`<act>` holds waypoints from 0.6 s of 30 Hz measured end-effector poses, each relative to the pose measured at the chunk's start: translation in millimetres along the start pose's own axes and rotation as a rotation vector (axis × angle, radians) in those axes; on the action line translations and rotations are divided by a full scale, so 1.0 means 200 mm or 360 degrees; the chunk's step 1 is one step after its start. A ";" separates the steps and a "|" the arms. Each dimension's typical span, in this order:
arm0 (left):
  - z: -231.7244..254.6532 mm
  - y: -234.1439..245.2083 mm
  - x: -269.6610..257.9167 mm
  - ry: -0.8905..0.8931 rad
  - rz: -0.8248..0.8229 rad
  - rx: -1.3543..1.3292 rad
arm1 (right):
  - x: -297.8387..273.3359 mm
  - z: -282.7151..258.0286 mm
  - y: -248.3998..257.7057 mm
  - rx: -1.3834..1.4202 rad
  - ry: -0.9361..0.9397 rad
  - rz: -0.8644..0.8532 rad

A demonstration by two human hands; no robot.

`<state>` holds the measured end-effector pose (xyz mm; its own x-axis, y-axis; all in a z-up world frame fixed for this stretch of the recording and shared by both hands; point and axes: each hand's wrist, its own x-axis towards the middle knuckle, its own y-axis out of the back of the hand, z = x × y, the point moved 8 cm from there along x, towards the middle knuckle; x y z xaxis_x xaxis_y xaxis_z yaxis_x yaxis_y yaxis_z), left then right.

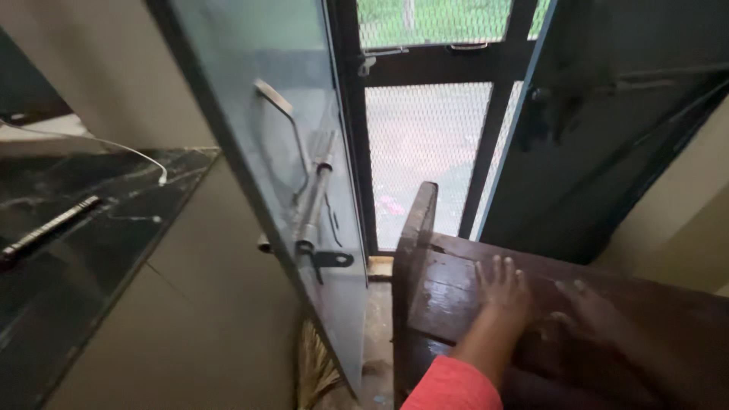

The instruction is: The person wipes the surface of a wooden bench with their hands. They move the bench slightly to clean different areas, including the sides and the top surface, using a repetitive wiping motion.

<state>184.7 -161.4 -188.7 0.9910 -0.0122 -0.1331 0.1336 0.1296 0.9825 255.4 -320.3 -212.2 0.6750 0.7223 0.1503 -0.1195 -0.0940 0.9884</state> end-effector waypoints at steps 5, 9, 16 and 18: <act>-0.01 -0.04 -0.03 0.0137 0.0038 -0.0228 | -0.15 0.13 -0.12 -0.0011 -0.0569 -0.0326; -0.02 0.08 -0.16 0.0147 0.0059 -0.0308 | -0.19 0.02 0.07 0.0020 -0.0692 -0.0373; 0.03 0.12 -0.17 0.0132 -0.0236 -0.0187 | -0.21 -0.09 0.27 0.0231 -0.0618 -0.0278; 0.01 0.13 -0.18 0.0151 -0.0221 -0.0167 | -0.24 -0.08 0.28 0.0224 -0.0594 -0.0362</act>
<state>152.9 -160.3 -158.8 0.9576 0.0558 -0.2828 0.2625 0.2360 0.9356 204.6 -350.4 -164.1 0.8919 0.4413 -0.0987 0.1450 -0.0724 0.9868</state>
